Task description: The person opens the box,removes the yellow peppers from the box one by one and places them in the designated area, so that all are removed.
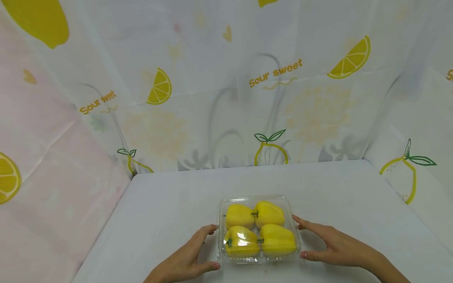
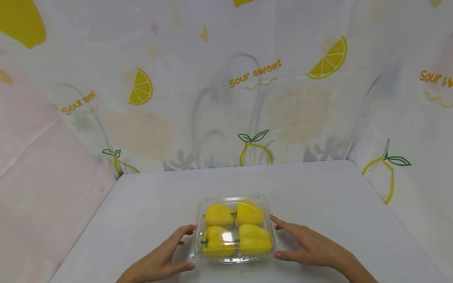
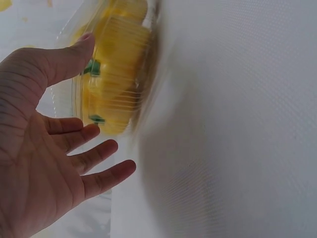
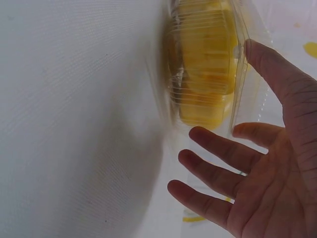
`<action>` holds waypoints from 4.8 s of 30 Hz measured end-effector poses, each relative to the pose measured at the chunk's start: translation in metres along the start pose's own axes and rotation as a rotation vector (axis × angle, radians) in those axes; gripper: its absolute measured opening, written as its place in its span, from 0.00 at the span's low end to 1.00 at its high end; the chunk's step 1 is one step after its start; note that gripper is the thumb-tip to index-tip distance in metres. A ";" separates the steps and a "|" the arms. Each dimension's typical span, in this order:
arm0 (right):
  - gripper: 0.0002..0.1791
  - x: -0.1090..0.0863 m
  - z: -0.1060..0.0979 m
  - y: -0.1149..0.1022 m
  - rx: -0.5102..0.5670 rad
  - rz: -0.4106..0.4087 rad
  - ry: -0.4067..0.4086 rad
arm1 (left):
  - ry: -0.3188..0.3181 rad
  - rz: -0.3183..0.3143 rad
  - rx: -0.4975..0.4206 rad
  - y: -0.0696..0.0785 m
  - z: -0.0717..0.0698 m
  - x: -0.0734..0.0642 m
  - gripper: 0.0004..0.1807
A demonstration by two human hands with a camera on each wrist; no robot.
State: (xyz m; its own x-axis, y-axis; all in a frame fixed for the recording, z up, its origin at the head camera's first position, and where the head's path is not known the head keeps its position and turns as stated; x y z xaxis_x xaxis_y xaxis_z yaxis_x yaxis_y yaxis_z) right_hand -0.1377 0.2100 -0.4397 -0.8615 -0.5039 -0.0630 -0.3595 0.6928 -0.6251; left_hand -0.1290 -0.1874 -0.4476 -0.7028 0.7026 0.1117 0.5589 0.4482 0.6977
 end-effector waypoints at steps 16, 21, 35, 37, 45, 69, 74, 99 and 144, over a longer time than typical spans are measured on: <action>0.45 0.001 0.000 0.000 0.022 -0.001 -0.030 | 0.056 0.028 -0.353 -0.005 0.008 0.006 0.43; 0.45 0.001 0.000 0.000 0.032 -0.010 -0.024 | 0.082 0.008 -0.427 -0.006 0.008 0.006 0.42; 0.45 0.003 0.003 0.001 0.131 -0.036 -0.070 | 0.134 -0.014 -0.643 -0.010 0.010 0.007 0.41; 0.45 0.003 0.003 0.001 0.138 -0.056 -0.070 | 0.142 -0.039 -0.685 -0.011 0.010 0.007 0.42; 0.45 0.004 0.003 0.002 0.157 -0.094 -0.078 | 0.171 -0.109 -0.708 -0.013 0.011 0.005 0.42; 0.45 0.001 0.001 -0.002 0.134 0.007 -0.090 | 0.258 -0.300 -0.816 -0.010 0.012 0.003 0.38; 0.45 0.002 0.000 -0.002 0.110 0.029 -0.087 | 0.265 -0.303 -0.786 -0.010 0.012 0.003 0.37; 0.35 -0.008 0.004 -0.005 -0.146 -0.202 0.365 | 0.207 -0.259 -0.752 -0.006 0.009 0.004 0.37; 0.17 -0.019 0.020 -0.033 -0.280 -0.564 0.553 | 0.206 -0.276 -0.700 -0.004 0.007 0.004 0.37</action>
State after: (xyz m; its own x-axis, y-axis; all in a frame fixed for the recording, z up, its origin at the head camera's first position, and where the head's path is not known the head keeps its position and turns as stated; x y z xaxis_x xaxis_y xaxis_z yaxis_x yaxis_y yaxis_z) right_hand -0.1021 0.1861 -0.4337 -0.5509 -0.5387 0.6374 -0.8024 0.5519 -0.2271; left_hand -0.1312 -0.1821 -0.4546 -0.8819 0.4689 -0.0494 -0.0078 0.0902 0.9959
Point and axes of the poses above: each hand's wrist, its own x-axis towards the middle knuckle, its own z-axis out of the palm, y = z × x, the point moved 3 cm from there along x, towards the middle knuckle, and after that the axes turned 12 degrees about z, right-handed, at the moved point
